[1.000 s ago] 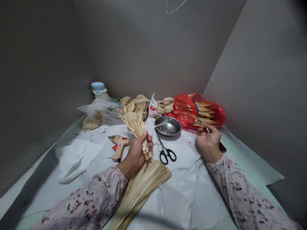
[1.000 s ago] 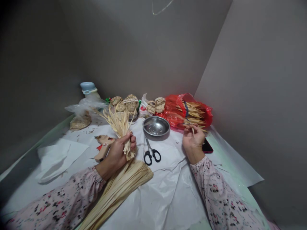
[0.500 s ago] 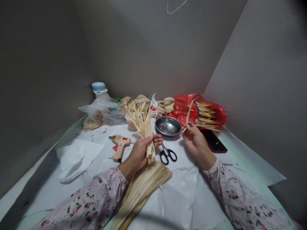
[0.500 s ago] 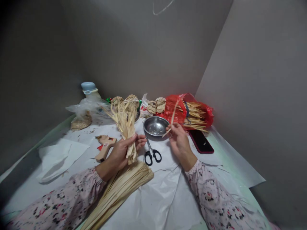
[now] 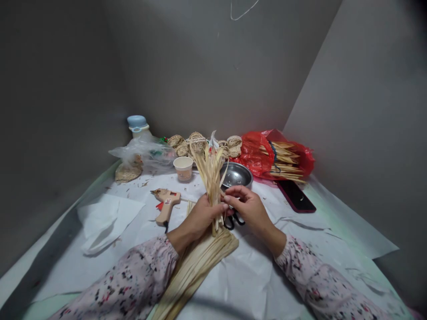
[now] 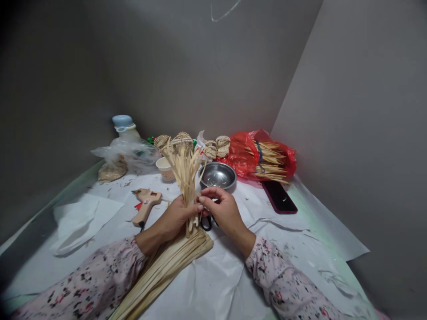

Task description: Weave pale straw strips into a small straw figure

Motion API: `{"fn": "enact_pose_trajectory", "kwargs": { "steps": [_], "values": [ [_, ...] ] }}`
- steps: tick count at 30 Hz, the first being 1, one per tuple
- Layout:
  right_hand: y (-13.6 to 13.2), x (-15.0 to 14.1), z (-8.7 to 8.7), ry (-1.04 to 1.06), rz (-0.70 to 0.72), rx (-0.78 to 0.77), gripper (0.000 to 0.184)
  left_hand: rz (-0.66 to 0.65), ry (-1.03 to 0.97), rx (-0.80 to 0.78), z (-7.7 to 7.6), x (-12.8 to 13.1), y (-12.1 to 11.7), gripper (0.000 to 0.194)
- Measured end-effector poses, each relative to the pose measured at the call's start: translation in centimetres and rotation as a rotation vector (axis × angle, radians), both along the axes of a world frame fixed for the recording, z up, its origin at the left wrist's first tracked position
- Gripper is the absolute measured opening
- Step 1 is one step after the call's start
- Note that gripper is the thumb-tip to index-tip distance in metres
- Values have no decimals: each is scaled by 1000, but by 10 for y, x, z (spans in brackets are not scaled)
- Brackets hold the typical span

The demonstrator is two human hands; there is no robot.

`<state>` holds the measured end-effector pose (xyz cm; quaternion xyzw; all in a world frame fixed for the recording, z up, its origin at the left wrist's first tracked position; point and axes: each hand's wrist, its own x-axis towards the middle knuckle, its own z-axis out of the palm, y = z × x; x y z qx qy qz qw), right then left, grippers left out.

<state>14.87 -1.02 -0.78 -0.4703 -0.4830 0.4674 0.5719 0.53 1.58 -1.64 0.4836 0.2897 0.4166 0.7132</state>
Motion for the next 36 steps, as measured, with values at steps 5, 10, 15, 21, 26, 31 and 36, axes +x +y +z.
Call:
{"fn": "enact_pose_trajectory", "kwargs": {
  "steps": [5, 10, 15, 21, 26, 31, 36],
  "values": [
    [0, -3, -3, -51, -20, 95, 23, 78, 60, 95, 0, -4, 6, 24],
    [-1, 1, -10, -217, -117, 171, 18, 336, 46, 188, 9, -10, 12, 27],
    [-7, 2, -9, -545, 196, 331, 8, 337, 190, 122, 5, -12, 15, 29],
    [-13, -4, -8, -788, 536, 576, 17, 466, 44, 44, 13, -17, 19, 34],
    [-14, 0, -8, -800, 544, 547, 5, 338, -96, -51, 19, -18, 17, 34],
    [-21, 2, -4, -813, 556, 523, 27, 318, -132, 11, 23, -23, 16, 31],
    [-28, 0, 1, -762, 589, 518, 6, 338, -128, 5, 28, -25, 13, 28]
  ]
}}
